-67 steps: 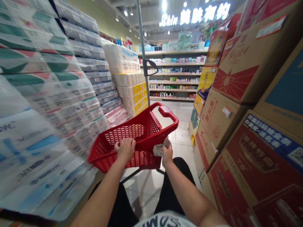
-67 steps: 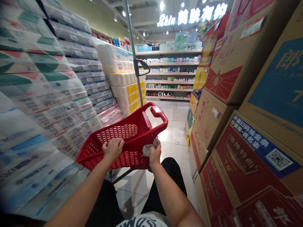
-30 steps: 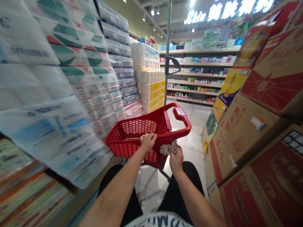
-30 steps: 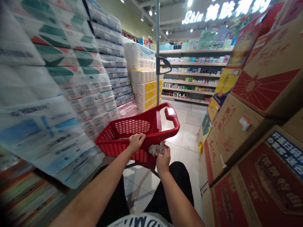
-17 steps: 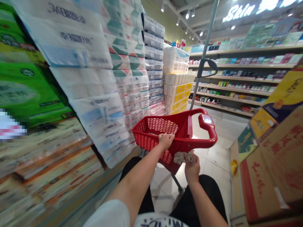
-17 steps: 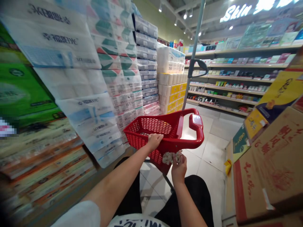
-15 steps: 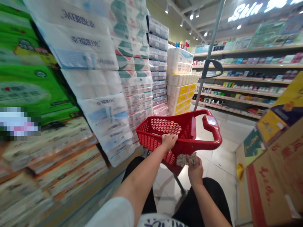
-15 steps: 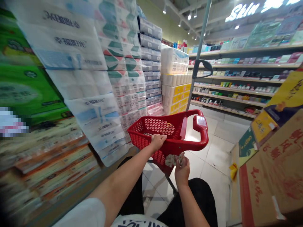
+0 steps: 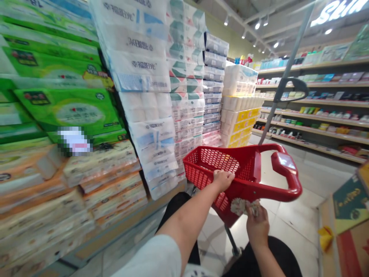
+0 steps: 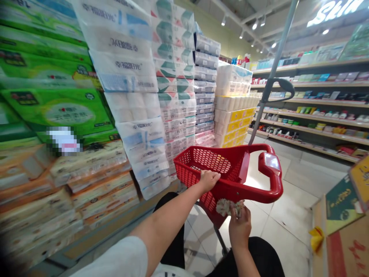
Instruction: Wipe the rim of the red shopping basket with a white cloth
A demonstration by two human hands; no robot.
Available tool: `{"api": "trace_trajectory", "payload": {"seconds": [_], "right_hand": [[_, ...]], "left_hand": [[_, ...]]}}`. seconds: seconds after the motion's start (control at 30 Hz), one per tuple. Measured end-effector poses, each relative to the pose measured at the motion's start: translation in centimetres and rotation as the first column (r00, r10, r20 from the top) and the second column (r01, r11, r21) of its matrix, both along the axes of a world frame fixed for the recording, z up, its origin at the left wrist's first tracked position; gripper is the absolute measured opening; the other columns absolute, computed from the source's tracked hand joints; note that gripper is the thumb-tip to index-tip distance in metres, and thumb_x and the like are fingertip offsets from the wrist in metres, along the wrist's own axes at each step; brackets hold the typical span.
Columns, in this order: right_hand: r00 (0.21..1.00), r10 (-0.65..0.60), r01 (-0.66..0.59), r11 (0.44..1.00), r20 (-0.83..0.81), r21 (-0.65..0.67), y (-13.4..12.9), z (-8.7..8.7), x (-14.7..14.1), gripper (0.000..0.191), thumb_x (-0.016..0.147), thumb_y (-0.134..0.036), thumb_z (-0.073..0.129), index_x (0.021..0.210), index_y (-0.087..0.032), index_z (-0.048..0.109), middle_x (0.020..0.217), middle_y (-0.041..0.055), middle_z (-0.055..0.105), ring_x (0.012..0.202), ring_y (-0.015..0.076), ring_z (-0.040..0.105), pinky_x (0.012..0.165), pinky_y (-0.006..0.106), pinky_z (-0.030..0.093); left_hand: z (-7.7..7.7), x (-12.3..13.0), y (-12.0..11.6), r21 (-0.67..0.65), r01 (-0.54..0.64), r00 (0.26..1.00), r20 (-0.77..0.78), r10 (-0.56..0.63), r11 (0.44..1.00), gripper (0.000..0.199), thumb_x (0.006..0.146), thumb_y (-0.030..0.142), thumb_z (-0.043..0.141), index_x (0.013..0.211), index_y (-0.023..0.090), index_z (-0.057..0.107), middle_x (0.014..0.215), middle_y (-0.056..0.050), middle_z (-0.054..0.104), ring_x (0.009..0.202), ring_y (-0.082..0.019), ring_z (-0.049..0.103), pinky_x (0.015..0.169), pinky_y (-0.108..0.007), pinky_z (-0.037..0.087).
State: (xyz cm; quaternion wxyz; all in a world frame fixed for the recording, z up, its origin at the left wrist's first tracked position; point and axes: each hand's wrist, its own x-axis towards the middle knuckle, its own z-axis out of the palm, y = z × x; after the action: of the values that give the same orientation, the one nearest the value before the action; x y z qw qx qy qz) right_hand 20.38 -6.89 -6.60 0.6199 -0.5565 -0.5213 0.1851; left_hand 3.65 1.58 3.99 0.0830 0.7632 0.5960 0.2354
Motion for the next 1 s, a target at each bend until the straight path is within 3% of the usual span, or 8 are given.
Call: {"api": "trace_trajectory", "payload": {"seconds": [0.3, 0.43, 0.6, 0.73, 0.87, 1.0], "right_hand": [[0.988, -0.041, 0.055, 0.994, 0.148, -0.093, 0.3, -1.0, -0.2, 0.057, 0.078, -0.065, 0.046, 0.102, -0.017, 0.063, 0.103, 0.0125, 0.056, 0.101, 0.0312, 0.055, 0.093, 0.045, 0.042], [0.988, 0.016, 0.009, 0.987, 0.151, -0.161, 0.6, -2.6, 0.2, 0.056, 0.076, -0.067, 0.047, 0.1, -0.019, 0.063, 0.094, 0.0124, 0.057, 0.09, 0.0325, 0.059, 0.084, 0.047, 0.045], [0.994, 0.049, -0.028, 0.977, 0.097, -0.213, 0.9, -4.1, 0.3, 0.044, 0.074, -0.064, 0.052, 0.085, -0.024, 0.063, 0.079, 0.0106, 0.058, 0.075, 0.0309, 0.059, 0.071, 0.046, 0.047], [0.991, 0.131, -0.114, 0.951, 0.041, -0.286, 0.2, -2.7, -0.6, 0.044, 0.066, -0.06, 0.059, 0.078, -0.018, 0.063, 0.071, 0.0087, 0.059, 0.07, 0.0288, 0.059, 0.065, 0.042, 0.048], [1.0, 0.007, -0.005, 0.987, 0.014, -0.162, 0.1, -1.2, -1.3, 0.036, 0.076, -0.042, 0.05, 0.099, -0.017, 0.061, 0.087, 0.008, 0.061, 0.083, 0.0226, 0.059, 0.074, 0.035, 0.049], [1.0, 0.022, -0.024, 0.952, -0.012, -0.305, 0.4, -0.7, -1.2, 0.028, 0.072, -0.028, 0.053, 0.096, -0.017, 0.062, 0.082, 0.0066, 0.061, 0.073, 0.0205, 0.06, 0.066, 0.03, 0.049]], "left_hand": [[0.1, 0.0, 0.2, -0.004, 0.019, 1.0, -0.002, -0.019, 1.0, 0.046, 0.095, 0.042, 0.023, 0.075, 0.026, 0.062, 0.091, 0.002, 0.071, 0.096, -0.017, 0.057, 0.087, -0.036, 0.033], [-0.1, 0.3, 0.3, 0.005, 0.006, 1.0, -0.009, -0.006, 1.0, 0.047, 0.095, 0.042, 0.023, 0.076, 0.026, 0.062, 0.091, 0.001, 0.07, 0.096, -0.017, 0.057, 0.088, -0.036, 0.032], [0.1, 0.3, 0.2, 0.009, 0.0, 1.0, -0.022, 0.001, 1.0, 0.045, 0.095, 0.043, 0.026, 0.077, 0.026, 0.064, 0.091, 0.003, 0.07, 0.095, -0.015, 0.057, 0.088, -0.034, 0.032], [0.5, 0.3, 0.1, 0.009, 0.013, 1.0, -0.017, -0.013, 1.0, 0.044, 0.095, 0.04, 0.026, 0.077, 0.026, 0.063, 0.092, 0.002, 0.071, 0.095, -0.017, 0.057, 0.087, -0.035, 0.032], [0.2, 0.4, 1.1, 0.016, 0.042, 0.999, 0.005, -0.042, 0.999, 0.041, 0.094, 0.038, 0.027, 0.078, 0.026, 0.063, 0.095, 0.001, 0.07, 0.097, -0.018, 0.057, 0.088, -0.035, 0.031], [-0.4, 0.5, 2.0, 0.026, 0.047, 0.999, 0.007, -0.047, 0.999, 0.041, 0.094, 0.039, 0.027, 0.078, 0.025, 0.062, 0.095, -0.001, 0.071, 0.098, -0.019, 0.056, 0.09, -0.036, 0.03]]}}
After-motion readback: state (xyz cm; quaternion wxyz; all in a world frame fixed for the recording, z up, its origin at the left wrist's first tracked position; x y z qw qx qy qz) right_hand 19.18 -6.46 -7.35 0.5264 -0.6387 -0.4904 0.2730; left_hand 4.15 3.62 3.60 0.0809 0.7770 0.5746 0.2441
